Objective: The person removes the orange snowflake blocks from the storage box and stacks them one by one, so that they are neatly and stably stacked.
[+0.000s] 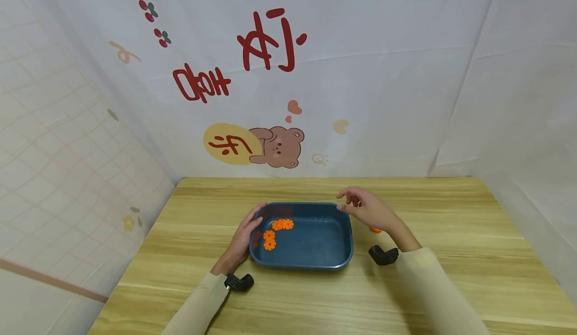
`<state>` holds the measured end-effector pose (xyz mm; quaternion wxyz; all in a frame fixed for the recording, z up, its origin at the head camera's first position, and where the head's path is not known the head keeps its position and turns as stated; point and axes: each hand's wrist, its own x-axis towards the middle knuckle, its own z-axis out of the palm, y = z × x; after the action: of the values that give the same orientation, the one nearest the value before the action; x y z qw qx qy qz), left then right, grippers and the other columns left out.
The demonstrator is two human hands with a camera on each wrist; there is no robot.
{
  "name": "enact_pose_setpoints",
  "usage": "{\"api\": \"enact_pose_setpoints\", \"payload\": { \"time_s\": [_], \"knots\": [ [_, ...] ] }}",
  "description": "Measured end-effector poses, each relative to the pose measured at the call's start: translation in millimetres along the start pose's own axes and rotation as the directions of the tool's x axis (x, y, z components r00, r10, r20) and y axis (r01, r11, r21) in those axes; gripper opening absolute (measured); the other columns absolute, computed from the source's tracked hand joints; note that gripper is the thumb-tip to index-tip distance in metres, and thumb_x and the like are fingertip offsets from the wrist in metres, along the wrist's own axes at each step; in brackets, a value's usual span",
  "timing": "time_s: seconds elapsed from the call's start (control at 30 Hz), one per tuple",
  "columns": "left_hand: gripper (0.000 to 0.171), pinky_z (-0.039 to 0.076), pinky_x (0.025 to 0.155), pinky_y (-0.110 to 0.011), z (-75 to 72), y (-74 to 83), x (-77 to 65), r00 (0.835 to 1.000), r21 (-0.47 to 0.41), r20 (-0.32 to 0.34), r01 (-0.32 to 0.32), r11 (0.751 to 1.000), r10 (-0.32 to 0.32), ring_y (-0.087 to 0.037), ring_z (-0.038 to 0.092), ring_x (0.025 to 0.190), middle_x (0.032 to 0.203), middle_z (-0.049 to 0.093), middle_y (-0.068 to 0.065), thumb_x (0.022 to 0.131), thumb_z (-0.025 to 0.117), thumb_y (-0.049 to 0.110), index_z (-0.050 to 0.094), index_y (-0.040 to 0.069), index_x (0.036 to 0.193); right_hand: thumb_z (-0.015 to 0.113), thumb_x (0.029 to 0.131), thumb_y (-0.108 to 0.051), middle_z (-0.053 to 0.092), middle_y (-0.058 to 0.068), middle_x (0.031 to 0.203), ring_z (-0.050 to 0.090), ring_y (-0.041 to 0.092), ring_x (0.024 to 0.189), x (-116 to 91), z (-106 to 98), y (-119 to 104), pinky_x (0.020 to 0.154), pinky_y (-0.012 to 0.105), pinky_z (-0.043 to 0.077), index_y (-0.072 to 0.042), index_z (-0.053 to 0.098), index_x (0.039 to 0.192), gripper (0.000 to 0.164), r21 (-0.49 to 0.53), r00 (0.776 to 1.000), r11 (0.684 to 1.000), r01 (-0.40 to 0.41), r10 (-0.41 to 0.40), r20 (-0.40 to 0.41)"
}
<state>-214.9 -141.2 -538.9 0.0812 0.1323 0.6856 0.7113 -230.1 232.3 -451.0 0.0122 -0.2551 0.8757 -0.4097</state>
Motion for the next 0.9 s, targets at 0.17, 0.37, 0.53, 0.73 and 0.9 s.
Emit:
{"api": "enact_pose_setpoints", "payload": {
  "time_s": [0.17,0.37,0.53,0.73,0.9],
  "knots": [
    [0.053,0.024,0.116,-0.031,-0.1,-0.4,0.0,1.000,0.000,0.002,-0.007,1.000,0.007,-0.020,0.022,0.148,0.163,0.024,-0.005,0.107,0.043,0.028,0.033,0.008,0.155,0.069,0.094,-0.022,0.059,0.000,0.085,0.054,0.016,0.071,25.5,15.3,-20.8,0.064,0.027,0.047,-0.013,0.067,0.114,0.022,0.066,0.998,0.997,0.028,-0.032,0.061],
    [0.053,0.026,0.115,-0.029,-0.6,-0.6,0.8,1.000,0.002,0.000,-0.007,1.000,0.007,-0.020,0.024,0.148,0.162,0.027,-0.003,0.106,0.044,0.029,0.034,0.009,0.155,0.069,0.094,-0.019,0.063,0.002,0.087,0.055,0.015,0.070,49.0,43.9,-36.6,0.063,0.026,0.047,-0.005,0.067,0.114,0.024,0.143,0.983,0.987,0.069,-0.092,0.162],
    [0.055,0.028,0.111,-0.023,-1.5,-3.1,2.0,1.000,-0.008,0.003,-0.007,1.000,0.007,-0.021,0.024,0.148,0.162,0.027,-0.003,0.106,0.044,0.030,0.033,0.007,0.155,0.068,0.095,-0.017,0.063,0.005,0.084,0.055,0.016,0.065,61.5,68.7,-39.6,0.061,0.026,0.048,-0.002,0.066,0.113,0.024,0.173,0.965,0.983,0.064,-0.105,0.241],
    [0.056,0.030,0.110,-0.020,-1.1,-2.3,3.0,1.000,-0.026,0.014,-0.004,1.000,0.005,-0.024,0.024,0.148,0.162,0.026,-0.005,0.106,0.044,0.030,0.031,0.006,0.155,0.064,0.096,-0.010,0.067,0.019,0.090,0.060,0.037,0.068,68.1,88.3,-33.7,0.060,0.030,0.051,0.001,0.064,0.116,0.022,0.188,0.943,0.982,-0.005,-0.058,0.328],
    [0.054,0.026,0.114,-0.028,-0.1,-1.2,2.0,1.000,-0.015,0.004,0.003,1.000,-0.003,-0.022,0.024,0.148,0.162,0.027,-0.004,0.107,0.043,0.029,0.032,0.007,0.155,0.064,0.097,-0.012,0.069,0.018,0.091,0.060,0.034,0.067,71.6,98.6,-33.1,0.060,0.032,0.050,0.000,0.062,0.122,0.028,0.175,0.915,0.982,-0.073,-0.004,0.403]
  ]
}}
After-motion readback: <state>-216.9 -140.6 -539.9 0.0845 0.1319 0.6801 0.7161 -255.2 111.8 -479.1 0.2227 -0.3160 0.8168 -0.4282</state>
